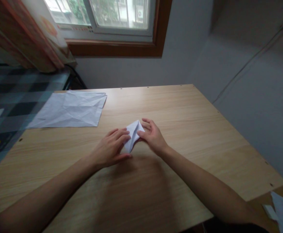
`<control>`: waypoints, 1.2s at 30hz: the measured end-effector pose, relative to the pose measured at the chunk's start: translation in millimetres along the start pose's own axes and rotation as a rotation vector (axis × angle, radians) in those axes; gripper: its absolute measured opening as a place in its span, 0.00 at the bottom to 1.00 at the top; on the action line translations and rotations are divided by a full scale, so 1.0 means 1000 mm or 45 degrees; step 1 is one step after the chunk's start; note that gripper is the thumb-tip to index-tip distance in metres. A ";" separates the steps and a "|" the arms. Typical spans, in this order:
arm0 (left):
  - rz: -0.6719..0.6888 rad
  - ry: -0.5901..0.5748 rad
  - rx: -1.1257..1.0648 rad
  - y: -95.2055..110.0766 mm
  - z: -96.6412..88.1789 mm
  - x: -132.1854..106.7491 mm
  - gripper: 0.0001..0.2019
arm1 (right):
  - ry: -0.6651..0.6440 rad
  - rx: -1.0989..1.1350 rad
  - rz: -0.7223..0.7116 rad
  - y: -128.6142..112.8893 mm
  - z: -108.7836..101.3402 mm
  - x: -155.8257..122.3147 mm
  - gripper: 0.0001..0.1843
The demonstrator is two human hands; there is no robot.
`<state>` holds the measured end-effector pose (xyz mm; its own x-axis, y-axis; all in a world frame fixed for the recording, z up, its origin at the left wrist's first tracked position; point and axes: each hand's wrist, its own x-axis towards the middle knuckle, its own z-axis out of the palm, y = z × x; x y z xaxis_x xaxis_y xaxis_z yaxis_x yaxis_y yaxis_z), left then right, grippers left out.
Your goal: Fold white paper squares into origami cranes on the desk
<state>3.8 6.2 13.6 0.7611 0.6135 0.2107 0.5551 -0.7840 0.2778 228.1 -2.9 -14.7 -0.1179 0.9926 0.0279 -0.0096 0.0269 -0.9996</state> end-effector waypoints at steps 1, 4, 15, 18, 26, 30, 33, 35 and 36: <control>-0.010 0.015 -0.027 0.000 0.000 0.000 0.30 | -0.075 0.026 -0.044 -0.003 0.004 -0.004 0.37; -0.149 0.127 -0.113 0.000 0.001 0.000 0.25 | -0.328 -0.023 -0.219 -0.009 0.014 -0.015 0.38; -0.553 0.555 -1.152 -0.005 0.009 0.001 0.12 | 0.081 0.003 -0.153 0.004 0.011 0.001 0.56; -0.567 0.484 -1.398 -0.004 0.012 0.004 0.14 | -0.044 0.068 -0.086 0.001 0.014 -0.002 0.43; -0.645 0.525 -1.409 0.000 0.006 0.005 0.20 | -0.105 -0.151 -0.108 -0.005 0.019 -0.009 0.23; -0.703 0.562 -1.175 -0.004 0.005 0.005 0.17 | 0.198 -0.063 -0.080 0.001 0.014 0.000 0.29; -0.606 0.461 -0.648 -0.006 0.007 0.004 0.15 | 0.261 -0.336 -0.160 0.001 0.005 0.006 0.20; -0.462 0.442 -0.261 -0.006 0.008 0.002 0.19 | 0.180 -0.611 -0.262 -0.002 0.001 0.008 0.12; -0.379 0.419 -0.122 -0.006 0.008 0.002 0.21 | 0.158 -0.745 -0.318 -0.004 -0.001 0.008 0.11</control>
<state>4.7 10.8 4.6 0.4171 0.8207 0.3905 0.6885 -0.5658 0.4537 228.0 4.7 -10.6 -0.0661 0.9536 0.2938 0.5249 0.2837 -0.8025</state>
